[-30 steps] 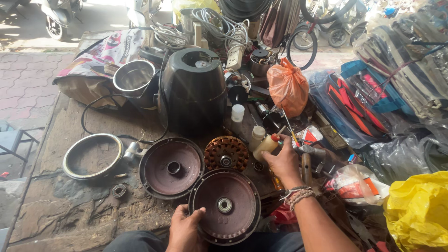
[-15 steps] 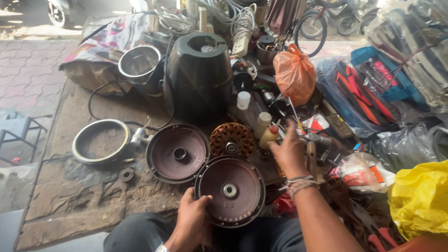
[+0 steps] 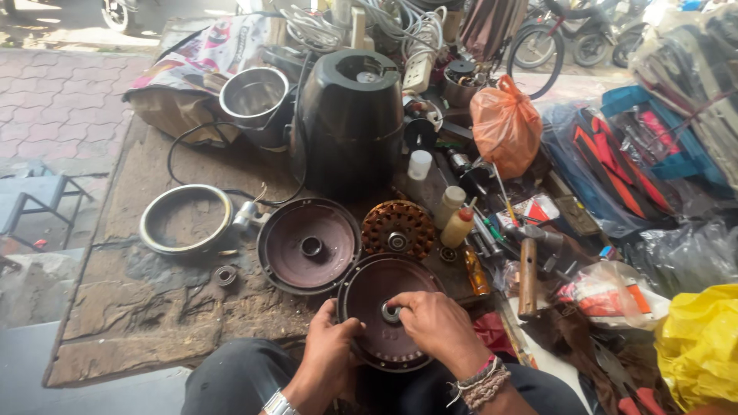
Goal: The person repairs a fan motor by applying oil to the bearing from a bottle and cleaning the internal components with a cloth. They then use a hammer to tap a metal file against the central shaft of the copper-wound stator to seat it into the housing.
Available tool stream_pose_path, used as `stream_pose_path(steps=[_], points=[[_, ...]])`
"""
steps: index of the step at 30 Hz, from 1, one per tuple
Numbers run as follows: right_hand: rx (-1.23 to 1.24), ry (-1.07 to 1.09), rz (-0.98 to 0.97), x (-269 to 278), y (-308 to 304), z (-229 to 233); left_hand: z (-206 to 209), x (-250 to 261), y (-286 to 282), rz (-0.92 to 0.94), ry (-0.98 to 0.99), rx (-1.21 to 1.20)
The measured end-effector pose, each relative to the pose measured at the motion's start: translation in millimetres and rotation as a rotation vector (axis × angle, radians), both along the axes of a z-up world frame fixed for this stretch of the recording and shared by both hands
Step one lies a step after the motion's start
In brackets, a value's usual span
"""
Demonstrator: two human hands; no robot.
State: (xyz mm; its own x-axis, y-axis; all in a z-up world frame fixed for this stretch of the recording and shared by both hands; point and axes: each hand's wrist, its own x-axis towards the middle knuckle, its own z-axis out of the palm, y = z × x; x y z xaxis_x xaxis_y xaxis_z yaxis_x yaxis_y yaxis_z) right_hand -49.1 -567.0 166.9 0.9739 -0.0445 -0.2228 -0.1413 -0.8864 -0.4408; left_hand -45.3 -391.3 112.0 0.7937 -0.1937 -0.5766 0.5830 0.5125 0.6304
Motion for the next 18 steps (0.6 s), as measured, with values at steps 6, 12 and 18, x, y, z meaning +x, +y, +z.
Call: stream_pose_path(steps=[6, 12, 18], points=[[0.198, 0.106, -0.024, -3.7, -13.4, -56.7, -12.6, -8.3, -3.0, 0.0, -0.137, 0.057], [0.798, 0.357, -0.201, -30.2, -20.6, -65.1, -12.2, -14.1, 5.9, -0.051, -0.413, 0.131], [1.052, 0.513, -0.374, -38.2, 2.8, -29.0, -3.2, -19.3, 8.2, -0.062, -0.489, 0.333]])
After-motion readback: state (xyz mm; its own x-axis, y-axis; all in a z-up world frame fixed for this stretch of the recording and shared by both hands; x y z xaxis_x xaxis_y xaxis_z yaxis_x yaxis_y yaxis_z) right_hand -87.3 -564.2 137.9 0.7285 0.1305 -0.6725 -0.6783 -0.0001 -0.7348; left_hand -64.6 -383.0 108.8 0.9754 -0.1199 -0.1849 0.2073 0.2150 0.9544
